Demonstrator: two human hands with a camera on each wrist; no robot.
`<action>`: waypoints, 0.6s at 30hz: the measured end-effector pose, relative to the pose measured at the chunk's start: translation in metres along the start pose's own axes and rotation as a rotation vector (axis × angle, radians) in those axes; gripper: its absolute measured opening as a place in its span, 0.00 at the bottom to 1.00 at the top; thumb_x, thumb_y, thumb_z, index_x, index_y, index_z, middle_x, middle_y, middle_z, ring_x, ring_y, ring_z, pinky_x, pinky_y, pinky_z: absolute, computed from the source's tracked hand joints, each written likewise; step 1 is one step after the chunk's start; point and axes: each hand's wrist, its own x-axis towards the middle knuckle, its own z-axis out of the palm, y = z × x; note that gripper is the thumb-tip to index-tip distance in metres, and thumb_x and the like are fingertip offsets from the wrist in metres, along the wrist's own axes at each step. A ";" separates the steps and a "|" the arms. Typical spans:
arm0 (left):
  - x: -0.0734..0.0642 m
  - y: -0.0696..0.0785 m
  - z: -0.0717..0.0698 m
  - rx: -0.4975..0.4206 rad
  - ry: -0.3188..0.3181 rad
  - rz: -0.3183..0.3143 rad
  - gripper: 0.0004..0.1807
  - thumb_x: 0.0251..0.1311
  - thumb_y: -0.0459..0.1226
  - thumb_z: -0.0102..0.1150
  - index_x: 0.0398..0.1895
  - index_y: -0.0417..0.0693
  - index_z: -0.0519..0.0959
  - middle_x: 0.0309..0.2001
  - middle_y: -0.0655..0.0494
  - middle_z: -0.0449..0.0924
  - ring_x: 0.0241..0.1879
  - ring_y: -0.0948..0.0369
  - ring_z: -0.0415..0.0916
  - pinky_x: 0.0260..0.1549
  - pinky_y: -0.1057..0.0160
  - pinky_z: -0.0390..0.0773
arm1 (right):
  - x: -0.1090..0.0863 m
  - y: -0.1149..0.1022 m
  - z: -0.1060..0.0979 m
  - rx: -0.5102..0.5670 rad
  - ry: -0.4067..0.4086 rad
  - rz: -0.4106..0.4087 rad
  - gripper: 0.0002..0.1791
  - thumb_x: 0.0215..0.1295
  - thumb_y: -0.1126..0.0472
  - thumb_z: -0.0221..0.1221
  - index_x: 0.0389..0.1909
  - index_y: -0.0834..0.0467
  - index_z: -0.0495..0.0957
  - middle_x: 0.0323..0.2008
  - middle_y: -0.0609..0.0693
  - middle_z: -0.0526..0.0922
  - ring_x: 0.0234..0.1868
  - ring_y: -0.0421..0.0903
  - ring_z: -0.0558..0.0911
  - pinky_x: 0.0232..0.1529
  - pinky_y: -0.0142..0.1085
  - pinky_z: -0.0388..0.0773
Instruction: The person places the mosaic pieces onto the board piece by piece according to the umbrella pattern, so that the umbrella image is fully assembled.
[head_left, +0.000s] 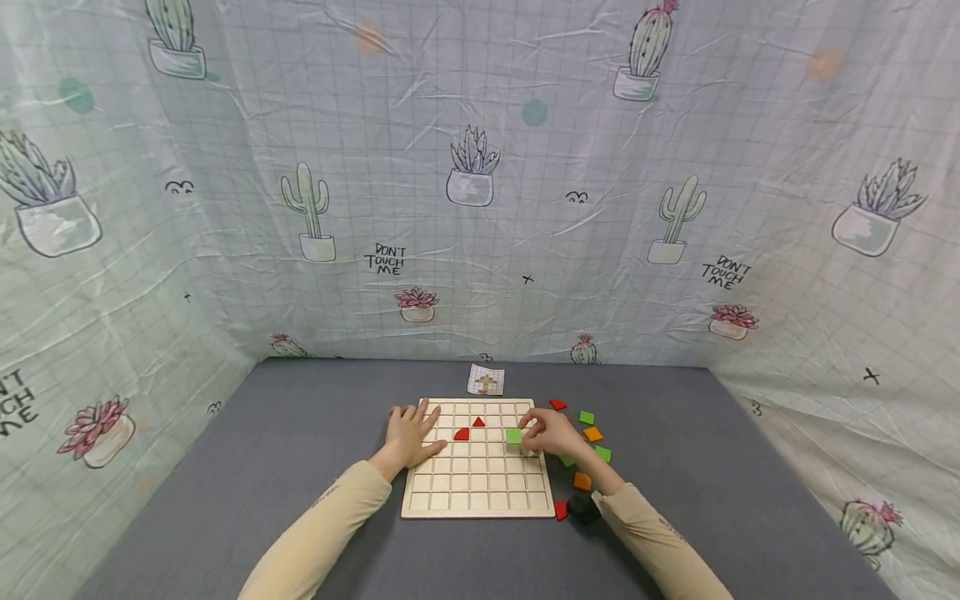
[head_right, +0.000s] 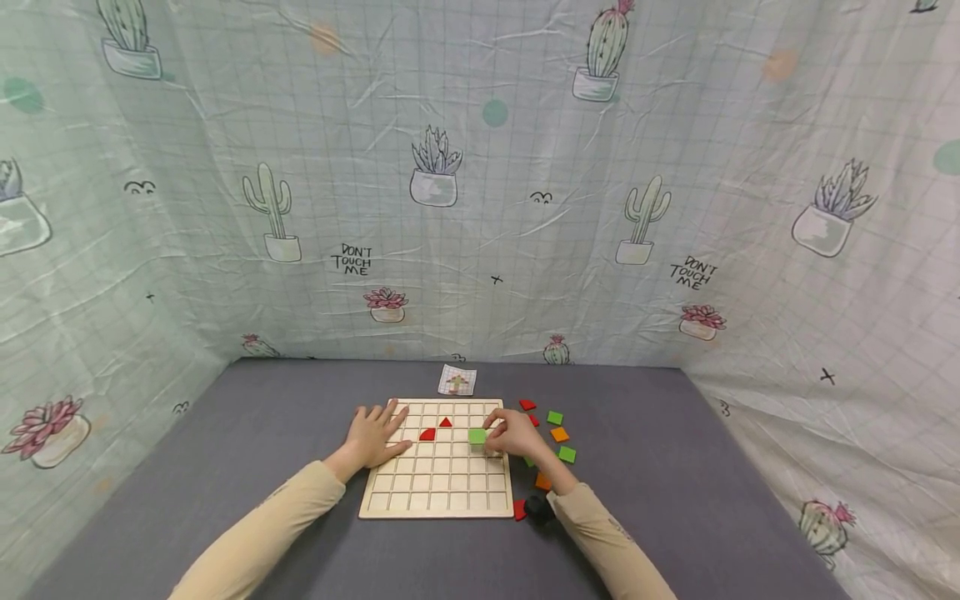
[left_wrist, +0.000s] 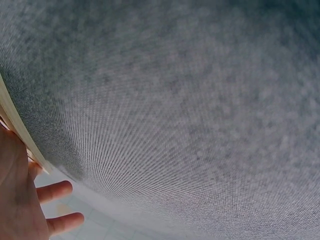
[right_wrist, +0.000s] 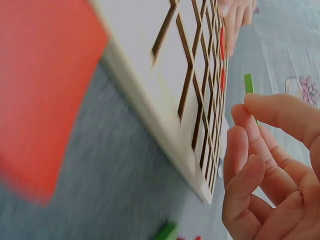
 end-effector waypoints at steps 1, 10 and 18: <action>0.000 0.000 0.000 -0.002 -0.003 0.001 0.38 0.56 0.67 0.28 0.67 0.62 0.55 0.67 0.57 0.57 0.53 0.56 0.64 0.42 0.52 0.63 | 0.002 -0.001 0.002 0.005 0.002 0.009 0.12 0.50 0.66 0.61 0.37 0.63 0.74 0.24 0.57 0.82 0.19 0.50 0.75 0.18 0.33 0.66; 0.000 0.000 -0.001 0.011 -0.012 -0.007 0.38 0.55 0.68 0.27 0.67 0.63 0.55 0.67 0.57 0.57 0.54 0.56 0.64 0.42 0.51 0.64 | 0.022 -0.015 0.022 -0.005 0.011 0.051 0.12 0.47 0.67 0.63 0.35 0.61 0.76 0.23 0.55 0.83 0.18 0.51 0.78 0.17 0.33 0.67; 0.001 0.001 -0.001 0.004 -0.013 -0.005 0.38 0.56 0.67 0.28 0.67 0.62 0.55 0.67 0.57 0.57 0.54 0.56 0.64 0.43 0.51 0.64 | 0.034 -0.022 0.034 0.011 0.029 0.072 0.13 0.43 0.69 0.64 0.34 0.64 0.77 0.22 0.54 0.82 0.18 0.50 0.80 0.20 0.36 0.74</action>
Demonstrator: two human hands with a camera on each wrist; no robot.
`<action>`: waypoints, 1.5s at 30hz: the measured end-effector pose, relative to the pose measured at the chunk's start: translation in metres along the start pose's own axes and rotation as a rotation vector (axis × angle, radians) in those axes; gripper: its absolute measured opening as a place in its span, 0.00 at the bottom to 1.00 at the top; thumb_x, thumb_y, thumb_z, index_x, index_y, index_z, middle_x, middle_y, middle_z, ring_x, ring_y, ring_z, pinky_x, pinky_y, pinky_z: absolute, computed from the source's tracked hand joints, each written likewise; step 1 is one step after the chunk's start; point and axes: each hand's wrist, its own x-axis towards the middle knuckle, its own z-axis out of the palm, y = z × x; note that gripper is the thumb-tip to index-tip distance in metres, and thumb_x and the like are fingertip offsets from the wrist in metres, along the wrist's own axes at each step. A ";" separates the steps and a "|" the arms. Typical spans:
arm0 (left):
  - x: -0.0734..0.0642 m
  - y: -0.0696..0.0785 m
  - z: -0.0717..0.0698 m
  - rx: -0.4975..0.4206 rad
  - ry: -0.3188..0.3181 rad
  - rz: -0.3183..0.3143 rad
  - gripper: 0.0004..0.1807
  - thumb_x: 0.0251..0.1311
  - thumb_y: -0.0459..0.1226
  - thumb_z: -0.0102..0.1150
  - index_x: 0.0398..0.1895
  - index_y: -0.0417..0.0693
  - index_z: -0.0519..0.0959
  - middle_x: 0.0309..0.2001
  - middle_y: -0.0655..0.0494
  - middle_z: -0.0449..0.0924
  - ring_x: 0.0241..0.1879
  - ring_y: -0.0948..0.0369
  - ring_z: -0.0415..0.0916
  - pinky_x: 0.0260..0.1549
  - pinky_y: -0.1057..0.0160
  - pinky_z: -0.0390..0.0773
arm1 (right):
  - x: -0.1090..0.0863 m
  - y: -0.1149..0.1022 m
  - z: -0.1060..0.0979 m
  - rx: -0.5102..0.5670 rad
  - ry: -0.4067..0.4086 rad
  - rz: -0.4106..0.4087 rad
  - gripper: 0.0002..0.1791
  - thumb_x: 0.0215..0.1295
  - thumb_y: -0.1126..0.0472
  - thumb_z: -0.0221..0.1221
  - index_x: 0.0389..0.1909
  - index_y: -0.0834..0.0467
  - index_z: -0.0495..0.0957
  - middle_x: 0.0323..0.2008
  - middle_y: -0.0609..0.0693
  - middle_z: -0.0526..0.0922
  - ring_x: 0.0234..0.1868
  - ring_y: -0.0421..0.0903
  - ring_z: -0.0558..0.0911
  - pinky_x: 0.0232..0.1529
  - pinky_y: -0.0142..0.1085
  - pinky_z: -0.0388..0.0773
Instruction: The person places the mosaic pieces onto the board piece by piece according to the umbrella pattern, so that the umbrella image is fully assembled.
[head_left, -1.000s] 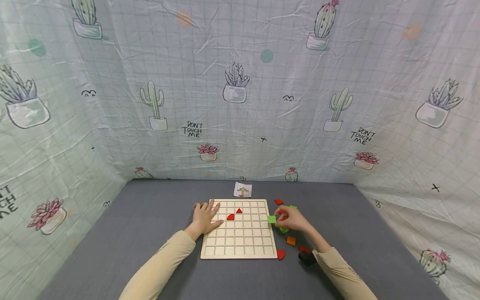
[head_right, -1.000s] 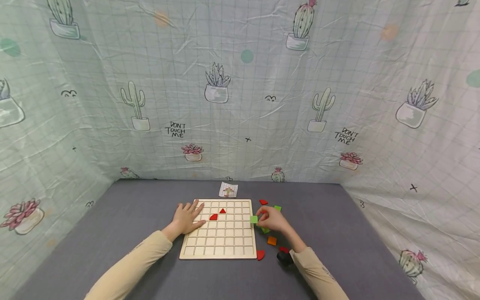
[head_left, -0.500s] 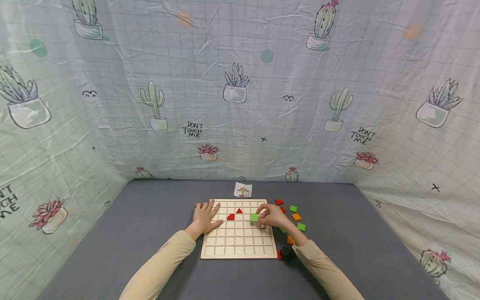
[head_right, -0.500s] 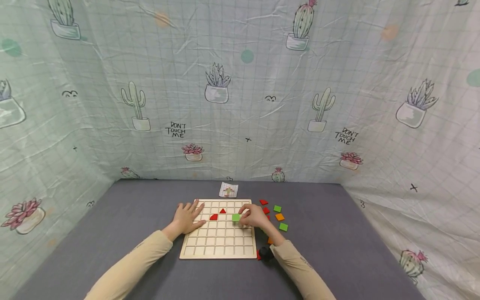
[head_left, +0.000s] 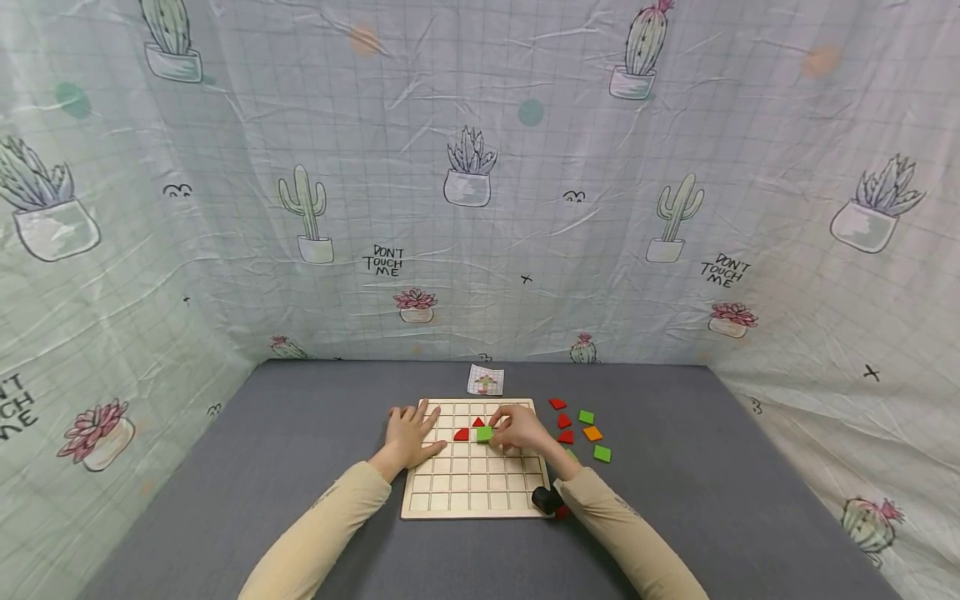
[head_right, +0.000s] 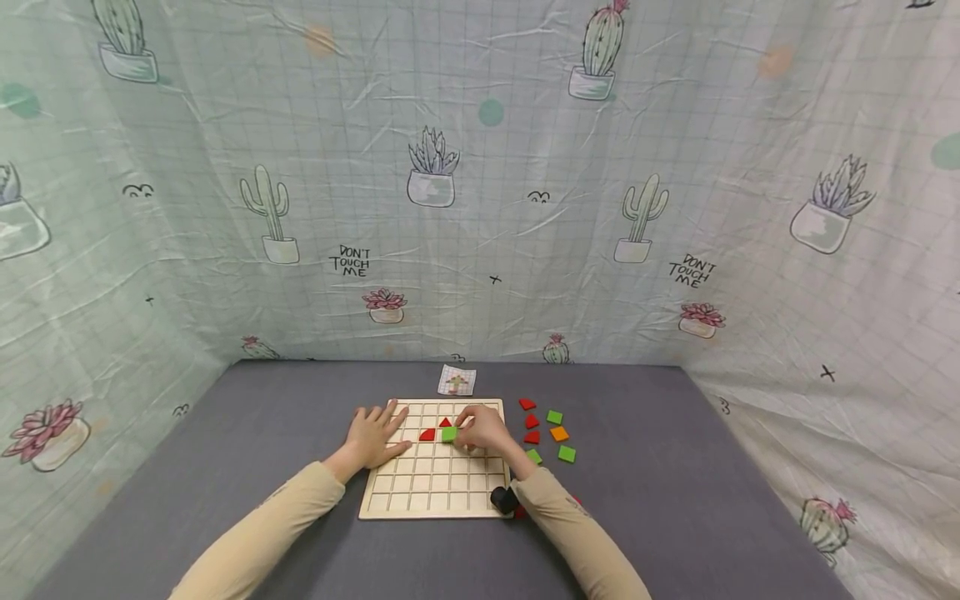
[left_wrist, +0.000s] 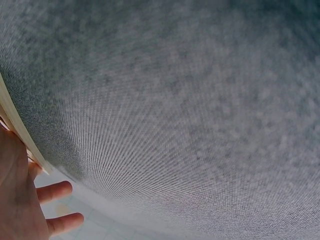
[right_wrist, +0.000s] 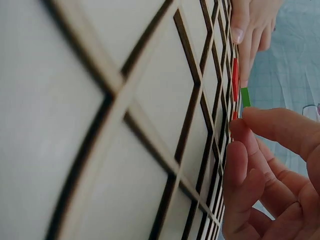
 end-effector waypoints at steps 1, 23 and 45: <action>0.000 0.000 0.000 -0.002 0.000 0.001 0.38 0.56 0.67 0.28 0.67 0.62 0.55 0.67 0.57 0.57 0.54 0.56 0.64 0.43 0.51 0.64 | 0.001 -0.001 0.001 -0.003 0.005 0.005 0.13 0.43 0.69 0.64 0.34 0.64 0.77 0.22 0.54 0.82 0.18 0.50 0.80 0.21 0.36 0.74; 0.016 0.003 0.026 0.016 0.006 -0.018 0.40 0.55 0.69 0.17 0.69 0.65 0.45 0.69 0.56 0.50 0.55 0.56 0.62 0.42 0.47 0.62 | 0.012 -0.006 0.012 -0.151 0.062 0.050 0.13 0.41 0.66 0.66 0.32 0.62 0.79 0.22 0.52 0.82 0.16 0.40 0.77 0.19 0.30 0.68; -0.001 0.001 -0.002 -0.074 0.005 0.012 0.36 0.57 0.65 0.32 0.66 0.60 0.57 0.66 0.54 0.58 0.56 0.55 0.63 0.43 0.49 0.63 | 0.000 -0.003 -0.017 0.079 -0.070 -0.086 0.14 0.53 0.63 0.62 0.41 0.65 0.77 0.31 0.61 0.81 0.28 0.58 0.79 0.22 0.38 0.72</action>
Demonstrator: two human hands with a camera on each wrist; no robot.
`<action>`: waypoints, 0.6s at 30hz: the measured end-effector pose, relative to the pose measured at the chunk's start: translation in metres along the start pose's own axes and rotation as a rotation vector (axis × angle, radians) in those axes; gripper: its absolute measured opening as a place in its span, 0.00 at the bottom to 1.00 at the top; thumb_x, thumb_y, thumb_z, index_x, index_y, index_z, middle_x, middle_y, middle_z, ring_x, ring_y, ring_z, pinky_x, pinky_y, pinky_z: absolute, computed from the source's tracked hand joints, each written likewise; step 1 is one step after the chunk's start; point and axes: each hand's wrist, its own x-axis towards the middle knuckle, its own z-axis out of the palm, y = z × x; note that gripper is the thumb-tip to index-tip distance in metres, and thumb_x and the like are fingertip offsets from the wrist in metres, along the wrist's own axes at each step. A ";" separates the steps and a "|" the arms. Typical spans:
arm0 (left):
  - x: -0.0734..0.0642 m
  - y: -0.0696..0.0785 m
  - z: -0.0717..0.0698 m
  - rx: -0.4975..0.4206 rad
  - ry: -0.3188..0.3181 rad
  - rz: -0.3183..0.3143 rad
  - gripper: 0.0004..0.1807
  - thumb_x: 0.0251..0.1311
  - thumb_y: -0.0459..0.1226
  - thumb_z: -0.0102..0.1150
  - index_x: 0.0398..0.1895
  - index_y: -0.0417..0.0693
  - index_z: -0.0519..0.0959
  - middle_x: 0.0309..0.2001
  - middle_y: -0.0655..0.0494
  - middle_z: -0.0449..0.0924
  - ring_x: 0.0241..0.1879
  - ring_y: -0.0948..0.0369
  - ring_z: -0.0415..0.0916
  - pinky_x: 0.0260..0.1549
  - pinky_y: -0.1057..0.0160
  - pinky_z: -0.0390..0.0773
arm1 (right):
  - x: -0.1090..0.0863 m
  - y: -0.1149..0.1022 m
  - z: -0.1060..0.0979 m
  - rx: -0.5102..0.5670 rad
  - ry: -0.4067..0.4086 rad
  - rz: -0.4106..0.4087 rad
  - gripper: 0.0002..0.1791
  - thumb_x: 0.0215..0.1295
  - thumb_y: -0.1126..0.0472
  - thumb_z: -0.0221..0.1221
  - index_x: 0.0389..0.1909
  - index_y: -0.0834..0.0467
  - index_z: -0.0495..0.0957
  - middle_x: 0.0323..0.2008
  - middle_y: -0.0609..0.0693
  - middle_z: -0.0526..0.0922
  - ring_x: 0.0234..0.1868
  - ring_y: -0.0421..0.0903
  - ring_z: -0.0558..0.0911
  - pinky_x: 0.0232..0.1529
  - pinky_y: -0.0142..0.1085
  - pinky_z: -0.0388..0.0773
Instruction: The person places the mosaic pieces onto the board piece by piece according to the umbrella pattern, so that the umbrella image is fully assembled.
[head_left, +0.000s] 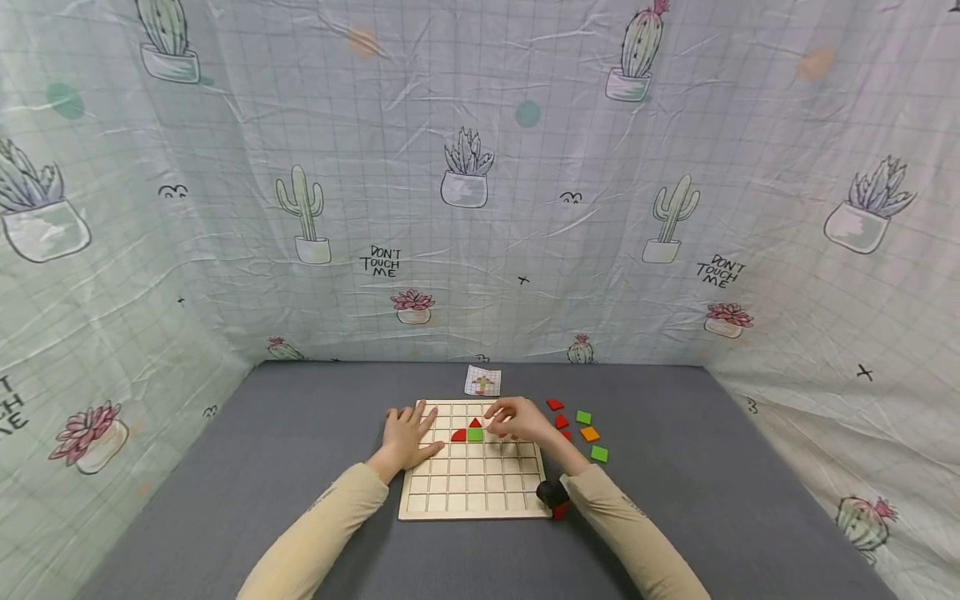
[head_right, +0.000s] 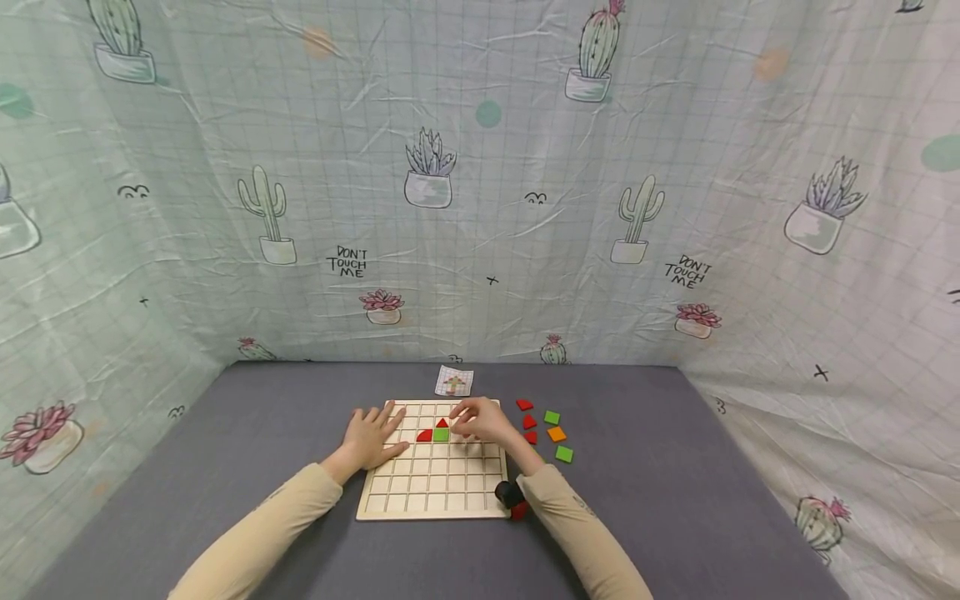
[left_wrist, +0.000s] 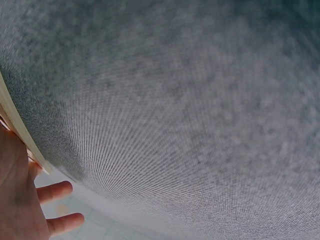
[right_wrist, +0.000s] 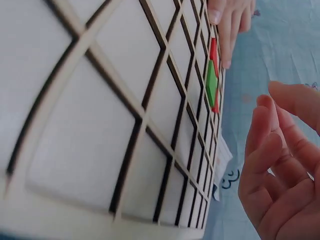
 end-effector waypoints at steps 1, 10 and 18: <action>0.000 0.000 0.000 0.000 -0.001 0.000 0.36 0.57 0.65 0.32 0.66 0.60 0.57 0.66 0.54 0.58 0.56 0.55 0.63 0.44 0.49 0.63 | -0.002 0.000 -0.002 -0.005 -0.003 -0.002 0.15 0.53 0.63 0.62 0.41 0.65 0.77 0.31 0.60 0.81 0.29 0.59 0.79 0.23 0.39 0.73; 0.000 -0.001 0.000 -0.008 -0.004 0.002 0.37 0.57 0.65 0.32 0.66 0.59 0.57 0.66 0.54 0.58 0.55 0.54 0.63 0.44 0.49 0.63 | -0.030 0.005 -0.018 -0.055 -0.069 -0.009 0.16 0.55 0.60 0.60 0.43 0.65 0.77 0.29 0.57 0.80 0.28 0.59 0.76 0.24 0.42 0.72; 0.002 -0.001 0.002 -0.010 0.008 0.003 0.37 0.57 0.65 0.32 0.66 0.59 0.57 0.66 0.54 0.58 0.54 0.54 0.64 0.42 0.49 0.63 | -0.064 0.010 -0.028 -0.147 -0.074 -0.042 0.14 0.55 0.61 0.60 0.41 0.64 0.78 0.25 0.55 0.80 0.16 0.39 0.68 0.17 0.31 0.64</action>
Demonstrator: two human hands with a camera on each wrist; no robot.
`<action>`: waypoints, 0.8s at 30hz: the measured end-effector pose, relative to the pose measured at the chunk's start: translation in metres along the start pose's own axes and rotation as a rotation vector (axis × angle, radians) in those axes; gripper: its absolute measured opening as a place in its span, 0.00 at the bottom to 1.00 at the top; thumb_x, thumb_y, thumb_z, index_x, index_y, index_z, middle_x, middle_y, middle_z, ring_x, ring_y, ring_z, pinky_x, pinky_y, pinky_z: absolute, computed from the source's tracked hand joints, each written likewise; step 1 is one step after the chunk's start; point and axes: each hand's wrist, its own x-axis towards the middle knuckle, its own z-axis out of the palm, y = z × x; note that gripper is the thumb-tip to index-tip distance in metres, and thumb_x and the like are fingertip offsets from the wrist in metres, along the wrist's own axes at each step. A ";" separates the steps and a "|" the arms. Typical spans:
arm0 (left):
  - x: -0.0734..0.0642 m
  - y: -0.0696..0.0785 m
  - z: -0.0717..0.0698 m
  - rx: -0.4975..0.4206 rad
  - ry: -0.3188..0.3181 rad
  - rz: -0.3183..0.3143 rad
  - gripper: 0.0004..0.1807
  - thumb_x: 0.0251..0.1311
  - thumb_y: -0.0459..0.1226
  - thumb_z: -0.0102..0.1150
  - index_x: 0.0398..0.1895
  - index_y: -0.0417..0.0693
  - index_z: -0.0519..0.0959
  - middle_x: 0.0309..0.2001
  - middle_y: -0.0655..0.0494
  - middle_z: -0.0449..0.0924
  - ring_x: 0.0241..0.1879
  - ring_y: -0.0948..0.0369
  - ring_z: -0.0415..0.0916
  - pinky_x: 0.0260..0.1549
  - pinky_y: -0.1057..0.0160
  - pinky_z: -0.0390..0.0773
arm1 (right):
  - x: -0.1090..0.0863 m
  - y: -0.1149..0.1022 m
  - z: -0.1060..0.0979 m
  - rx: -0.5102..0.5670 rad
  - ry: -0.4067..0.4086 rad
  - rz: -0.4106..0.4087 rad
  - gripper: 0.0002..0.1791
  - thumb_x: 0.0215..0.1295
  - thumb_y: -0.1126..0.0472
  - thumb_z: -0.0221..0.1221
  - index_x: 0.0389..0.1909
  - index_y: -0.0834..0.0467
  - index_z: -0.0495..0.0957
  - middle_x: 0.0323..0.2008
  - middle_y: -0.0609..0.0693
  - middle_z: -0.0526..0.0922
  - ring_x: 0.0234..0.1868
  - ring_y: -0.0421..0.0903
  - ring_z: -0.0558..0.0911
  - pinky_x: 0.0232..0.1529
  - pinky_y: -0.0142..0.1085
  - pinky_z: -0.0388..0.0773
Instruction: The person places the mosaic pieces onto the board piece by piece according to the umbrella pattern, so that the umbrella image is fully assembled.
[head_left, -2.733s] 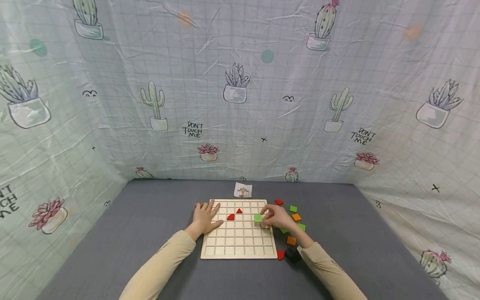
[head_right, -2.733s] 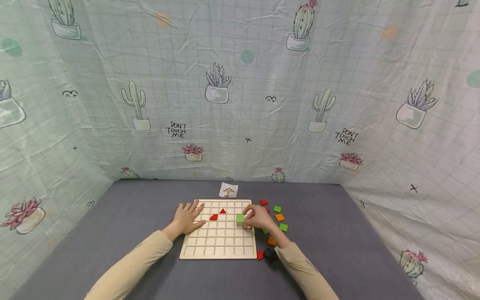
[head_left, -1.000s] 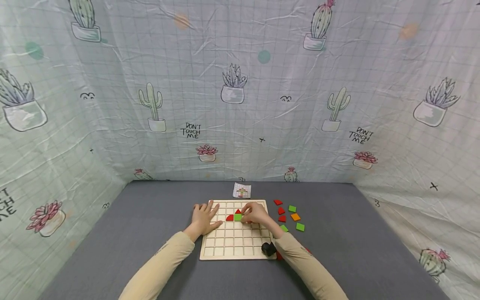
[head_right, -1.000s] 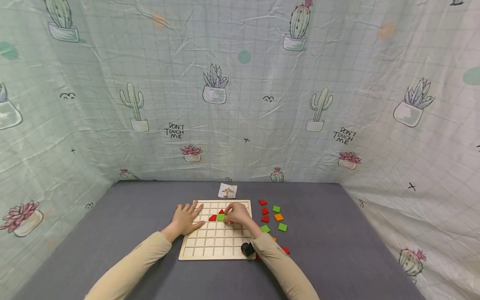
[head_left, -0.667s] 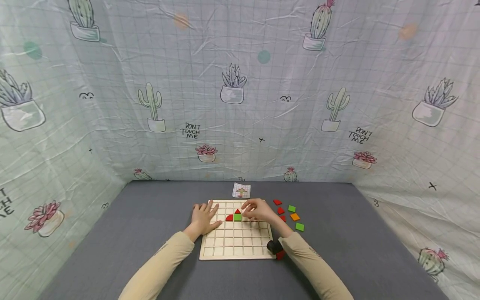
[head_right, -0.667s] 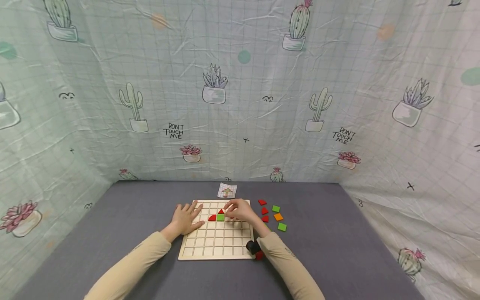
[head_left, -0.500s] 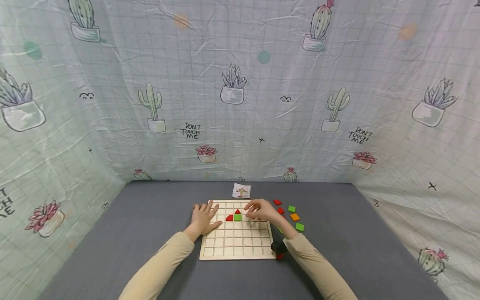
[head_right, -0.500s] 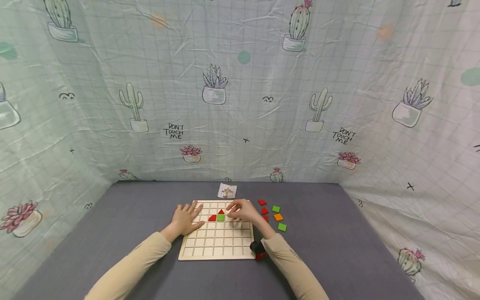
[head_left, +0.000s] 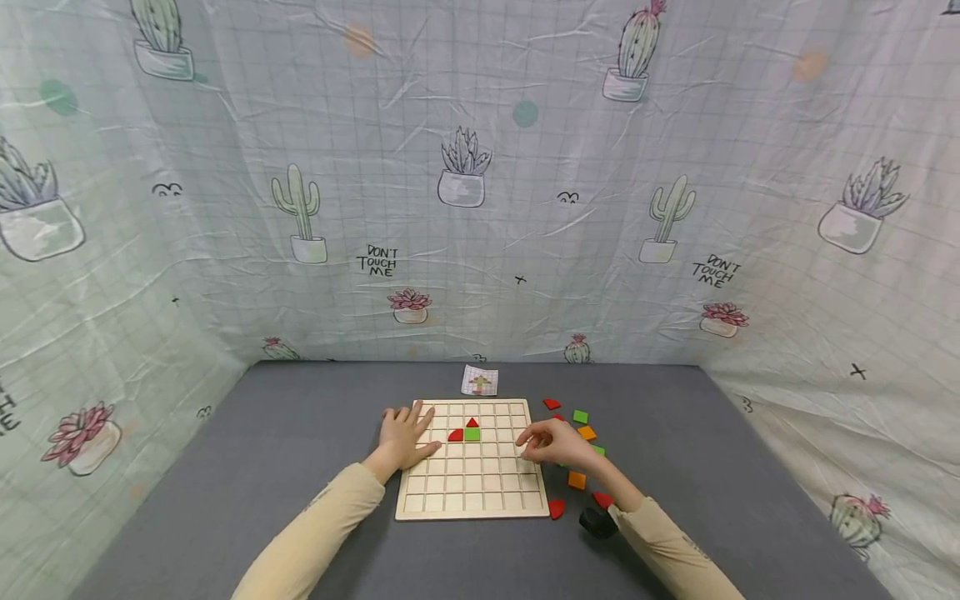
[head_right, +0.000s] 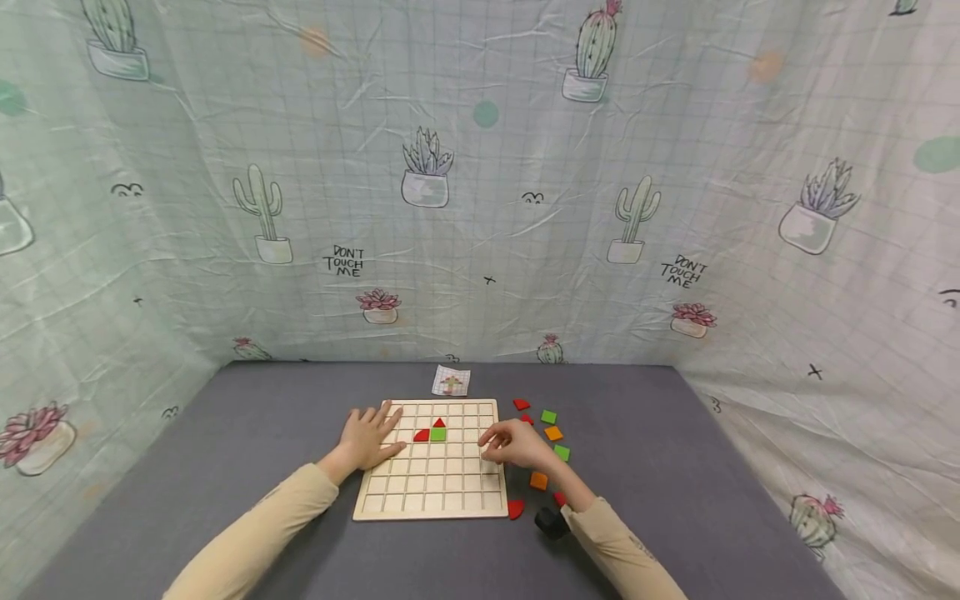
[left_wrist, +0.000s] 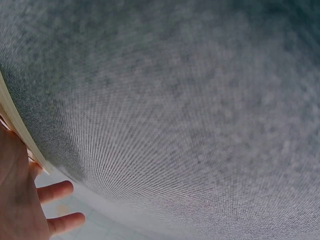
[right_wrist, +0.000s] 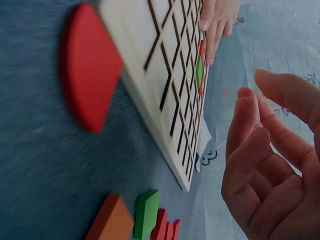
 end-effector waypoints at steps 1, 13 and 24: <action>0.000 0.000 0.000 0.000 -0.001 0.000 0.37 0.57 0.65 0.32 0.66 0.59 0.57 0.66 0.54 0.58 0.54 0.54 0.64 0.42 0.49 0.63 | -0.004 0.000 0.000 -0.001 -0.002 -0.004 0.14 0.55 0.61 0.60 0.40 0.65 0.78 0.25 0.56 0.79 0.15 0.38 0.66 0.17 0.30 0.64; 0.002 0.000 0.001 -0.022 0.003 0.008 0.37 0.57 0.65 0.32 0.66 0.59 0.57 0.66 0.53 0.58 0.55 0.53 0.64 0.42 0.48 0.63 | -0.050 0.006 0.000 -0.028 -0.060 -0.034 0.12 0.53 0.63 0.61 0.37 0.65 0.78 0.23 0.56 0.80 0.18 0.36 0.70 0.21 0.28 0.68; 0.000 -0.001 0.001 -0.004 0.003 0.010 0.37 0.57 0.65 0.31 0.66 0.59 0.57 0.66 0.54 0.58 0.54 0.54 0.64 0.41 0.49 0.63 | -0.068 0.018 0.007 -0.071 -0.063 -0.009 0.12 0.50 0.61 0.63 0.35 0.63 0.78 0.20 0.53 0.80 0.17 0.32 0.72 0.19 0.27 0.68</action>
